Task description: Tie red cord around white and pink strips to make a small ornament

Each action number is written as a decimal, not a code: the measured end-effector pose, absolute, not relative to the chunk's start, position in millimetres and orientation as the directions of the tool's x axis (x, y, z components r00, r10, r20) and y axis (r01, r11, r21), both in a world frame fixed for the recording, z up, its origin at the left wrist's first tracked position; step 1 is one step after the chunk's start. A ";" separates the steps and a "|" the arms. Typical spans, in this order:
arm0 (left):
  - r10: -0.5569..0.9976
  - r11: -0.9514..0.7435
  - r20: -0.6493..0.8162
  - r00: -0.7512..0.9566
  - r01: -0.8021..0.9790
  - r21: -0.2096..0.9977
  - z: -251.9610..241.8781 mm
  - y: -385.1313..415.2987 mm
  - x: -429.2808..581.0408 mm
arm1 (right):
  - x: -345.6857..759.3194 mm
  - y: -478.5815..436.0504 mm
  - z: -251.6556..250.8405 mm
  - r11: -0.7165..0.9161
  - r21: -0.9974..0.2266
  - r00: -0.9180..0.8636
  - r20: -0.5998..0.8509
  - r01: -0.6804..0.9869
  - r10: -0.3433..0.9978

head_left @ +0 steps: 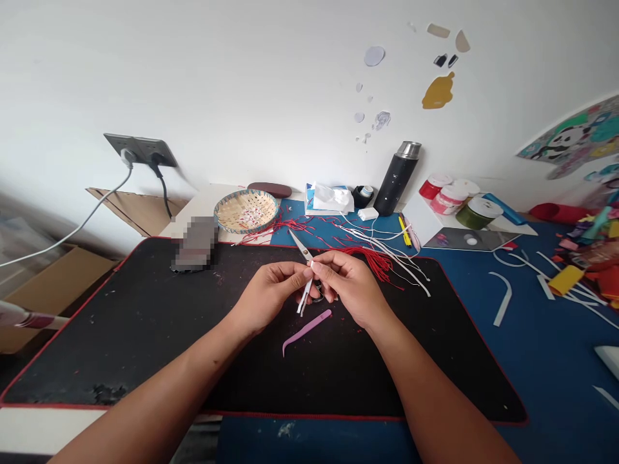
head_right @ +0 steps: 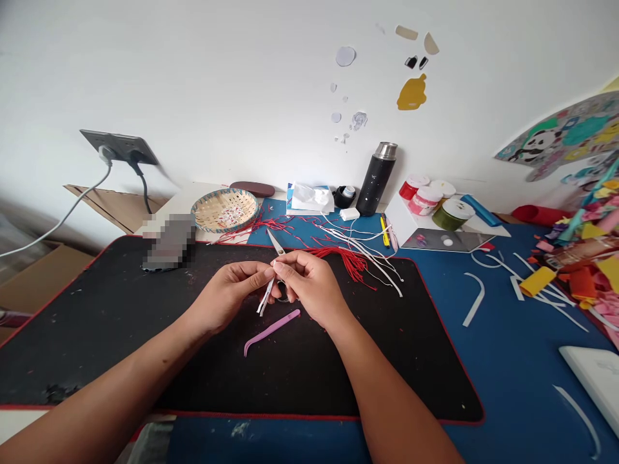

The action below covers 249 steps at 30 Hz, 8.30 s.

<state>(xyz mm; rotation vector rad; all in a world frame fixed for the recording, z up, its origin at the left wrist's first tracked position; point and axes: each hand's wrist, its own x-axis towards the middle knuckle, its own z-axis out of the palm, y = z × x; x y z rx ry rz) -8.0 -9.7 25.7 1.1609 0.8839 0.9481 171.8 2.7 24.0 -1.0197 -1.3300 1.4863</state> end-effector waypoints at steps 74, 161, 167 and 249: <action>0.920 0.113 -0.076 0.384 -0.074 0.991 -6.3 11.8 -14.9 | 178.6 13.6 8.7 0.094 -0.970 -0.246 0.036 0.225 0.969; 0.993 0.083 -0.053 0.106 -0.310 0.947 -13.2 3.3 1.0 | 170.5 11.2 3.9 0.006 -0.989 -0.236 -0.029 0.145 0.971; 0.995 0.091 -0.069 0.070 -0.381 0.920 -15.7 3.5 3.1 | 171.5 11.0 6.4 0.013 -0.988 -0.231 -0.023 0.152 0.973; 0.973 -0.228 0.230 0.026 0.293 0.929 -8.3 -14.2 5.2 | 173.1 6.8 1.5 0.136 -0.937 -0.174 0.082 0.321 0.981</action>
